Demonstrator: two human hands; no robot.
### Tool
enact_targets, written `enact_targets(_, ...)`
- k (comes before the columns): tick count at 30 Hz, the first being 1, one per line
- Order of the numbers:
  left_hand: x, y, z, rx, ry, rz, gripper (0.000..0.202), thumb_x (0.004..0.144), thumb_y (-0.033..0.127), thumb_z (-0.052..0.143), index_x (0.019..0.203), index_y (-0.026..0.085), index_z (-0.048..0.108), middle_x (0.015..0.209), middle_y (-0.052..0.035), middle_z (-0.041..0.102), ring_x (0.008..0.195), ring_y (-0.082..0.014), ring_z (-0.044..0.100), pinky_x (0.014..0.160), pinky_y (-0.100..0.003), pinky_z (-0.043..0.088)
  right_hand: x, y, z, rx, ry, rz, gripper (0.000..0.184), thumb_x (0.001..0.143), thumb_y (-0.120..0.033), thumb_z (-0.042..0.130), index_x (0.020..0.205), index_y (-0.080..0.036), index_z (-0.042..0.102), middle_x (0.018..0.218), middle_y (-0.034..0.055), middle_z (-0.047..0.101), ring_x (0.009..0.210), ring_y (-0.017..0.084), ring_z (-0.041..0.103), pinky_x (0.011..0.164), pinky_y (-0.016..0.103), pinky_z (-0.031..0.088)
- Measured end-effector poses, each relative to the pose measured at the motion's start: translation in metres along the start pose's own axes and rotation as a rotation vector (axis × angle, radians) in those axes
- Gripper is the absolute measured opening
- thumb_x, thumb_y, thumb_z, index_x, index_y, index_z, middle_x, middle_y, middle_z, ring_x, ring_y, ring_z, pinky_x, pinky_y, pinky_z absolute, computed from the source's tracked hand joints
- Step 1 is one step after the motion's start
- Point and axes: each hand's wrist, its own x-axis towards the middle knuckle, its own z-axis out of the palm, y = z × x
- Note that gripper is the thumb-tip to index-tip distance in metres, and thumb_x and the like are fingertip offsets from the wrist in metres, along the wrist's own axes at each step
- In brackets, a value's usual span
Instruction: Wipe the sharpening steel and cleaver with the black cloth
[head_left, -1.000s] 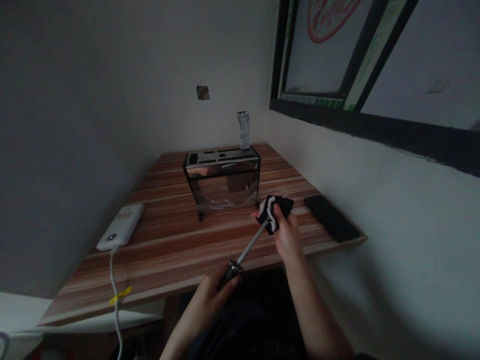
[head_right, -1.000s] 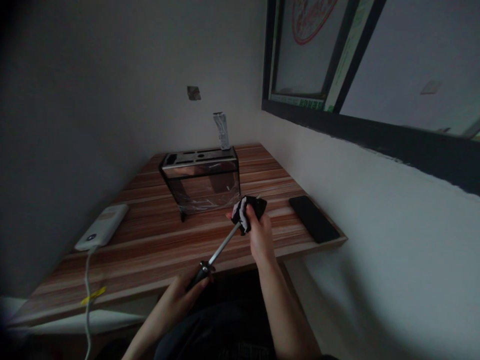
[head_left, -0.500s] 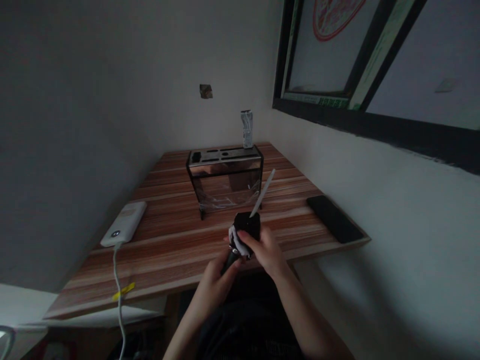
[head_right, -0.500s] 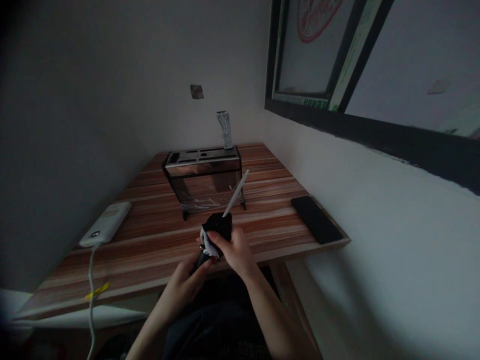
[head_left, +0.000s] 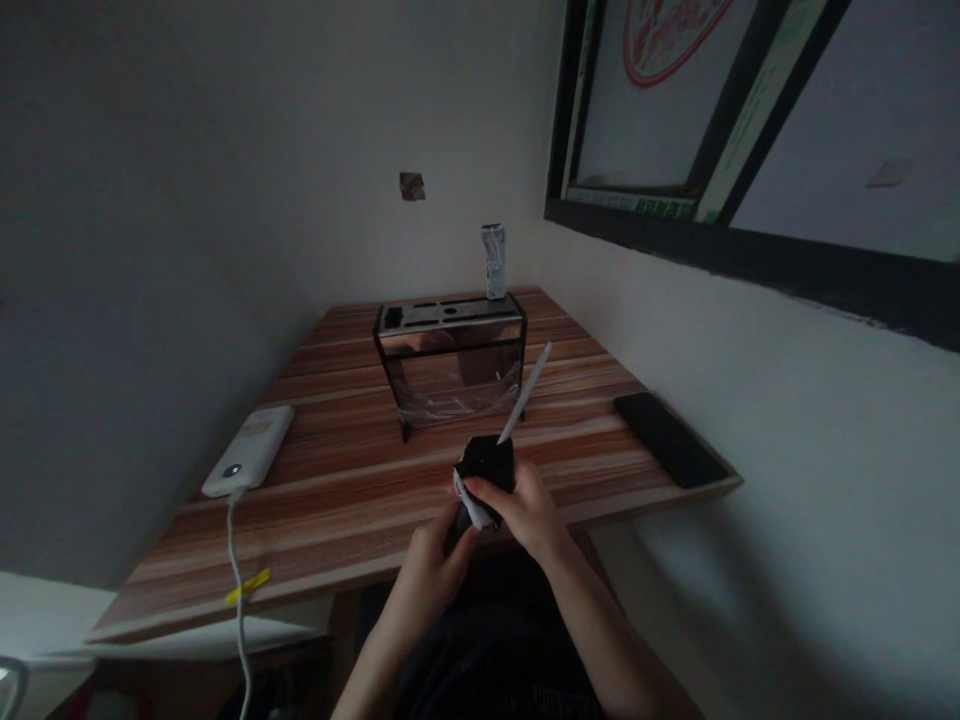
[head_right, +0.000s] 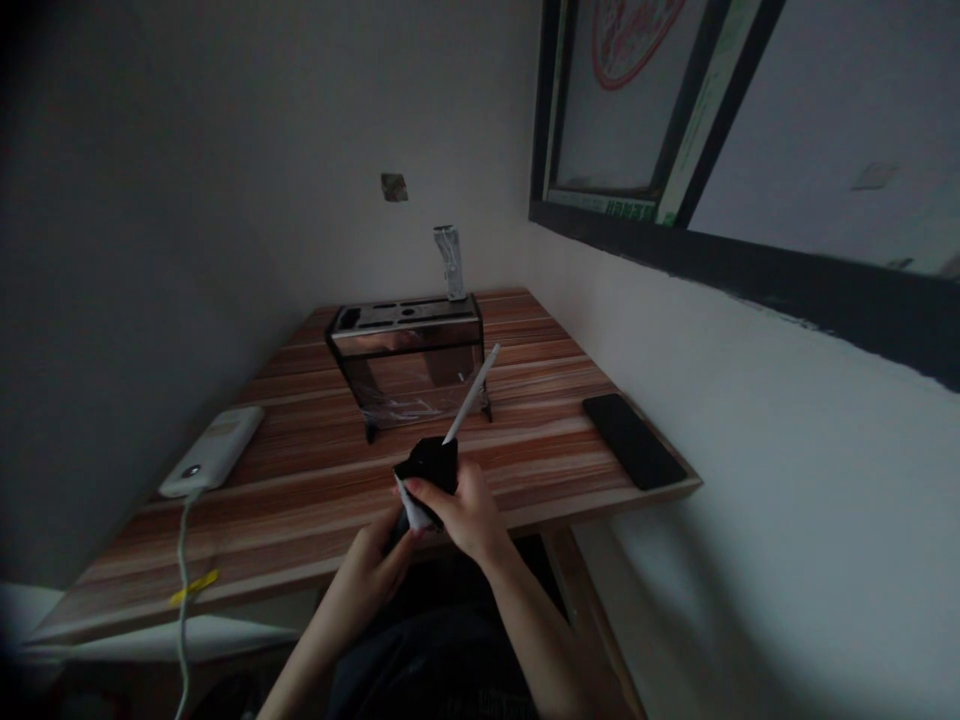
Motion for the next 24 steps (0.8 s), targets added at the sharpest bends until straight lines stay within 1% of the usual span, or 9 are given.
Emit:
enact_targets(2,0.0,0.001,0.0,0.088,0.009,0.019,0.039,0.087,0.036,0.05,0.111,0.009,0.063,0.063,-0.0024,0.066,0.053,-0.0168,0.058,0.053,-0.023,0.042,0.0,0.001,0.0,-0.003,0.012,0.0,0.035,0.074,-0.047,0.073,0.089,-0.015,0.072,0.08,0.0081,0.077,0.071,0.024,0.073,0.055,0.027,0.056)
enact_targets(3,0.0,0.002,0.0,0.121,0.02,0.031,0.037,0.087,0.035,0.05,0.111,0.01,0.064,0.069,-0.0047,0.07,0.059,-0.0189,0.062,0.057,-0.024,0.044,0.001,0.0,-0.001,-0.006,0.02,-0.007,0.036,0.075,-0.047,0.072,0.089,-0.014,0.072,0.08,0.0084,0.076,0.07,0.024,0.073,0.055,0.027,0.055)
enact_targets(6,0.0,0.003,-0.001,0.149,0.053,0.053,0.033,0.087,0.034,0.051,0.108,0.012,0.066,0.088,-0.0096,0.075,0.081,-0.0258,0.068,0.069,-0.027,0.048,0.001,-0.003,-0.002,-0.003,0.029,-0.038,0.036,0.076,-0.047,0.072,0.09,-0.014,0.072,0.08,0.0088,0.076,0.074,0.024,0.073,0.062,0.029,0.057)
enact_targets(9,-0.001,0.003,-0.001,0.142,0.063,0.06,0.036,0.087,0.038,0.05,0.108,0.013,0.066,0.092,-0.0098,0.075,0.089,-0.0281,0.068,0.073,-0.027,0.048,0.001,-0.005,-0.004,0.007,0.014,-0.062,0.036,0.077,-0.047,0.071,0.09,-0.014,0.072,0.079,0.0085,0.076,0.077,0.023,0.073,0.068,0.029,0.058)
enact_targets(12,-0.001,0.002,-0.001,0.138,0.039,0.078,0.038,0.088,0.041,0.048,0.103,0.012,0.068,0.085,-0.0074,0.073,0.083,-0.0249,0.066,0.07,-0.025,0.047,0.001,-0.005,-0.007,0.029,0.009,-0.075,0.037,0.076,-0.049,0.071,0.089,-0.014,0.072,0.077,0.0077,0.075,0.072,0.022,0.073,0.066,0.029,0.058)
enact_targets(15,-0.002,-0.001,-0.002,0.162,0.006,0.061,0.04,0.088,0.044,0.047,0.09,0.01,0.068,0.068,-0.0032,0.065,0.066,-0.0184,0.058,0.058,-0.022,0.04,0.003,-0.004,-0.011,0.08,0.043,-0.096,0.034,0.077,-0.047,0.071,0.089,-0.015,0.071,0.075,0.0063,0.075,0.068,0.021,0.072,0.062,0.029,0.059)
enact_targets(17,-0.004,-0.003,-0.002,0.166,-0.009,0.049,0.04,0.087,0.044,0.047,0.085,0.009,0.067,0.063,-0.0011,0.06,0.06,-0.0154,0.052,0.054,-0.021,0.035,0.005,-0.004,-0.015,0.107,0.085,-0.123,0.031,0.077,-0.045,0.071,0.088,-0.016,0.071,0.074,0.0058,0.074,0.066,0.02,0.072,0.059,0.028,0.058)
enact_targets(19,-0.005,-0.004,-0.003,0.155,-0.026,0.05,0.04,0.087,0.044,0.048,0.087,0.009,0.067,0.063,-0.0004,0.058,0.059,-0.0145,0.05,0.054,-0.021,0.034,0.007,-0.006,-0.019,0.124,0.131,-0.157,0.029,0.077,-0.044,0.072,0.085,-0.016,0.071,0.074,0.0056,0.074,0.065,0.021,0.072,0.058,0.028,0.058)
enact_targets(24,-0.009,-0.007,-0.006,0.152,-0.088,0.031,0.041,0.088,0.044,0.047,0.096,0.01,0.068,0.068,-0.0012,0.059,0.063,-0.0155,0.051,0.058,-0.022,0.036,0.012,-0.017,-0.033,0.153,0.206,-0.232,0.027,0.077,-0.042,0.072,0.085,-0.017,0.071,0.075,0.005,0.073,0.066,0.02,0.072,0.059,0.027,0.057)
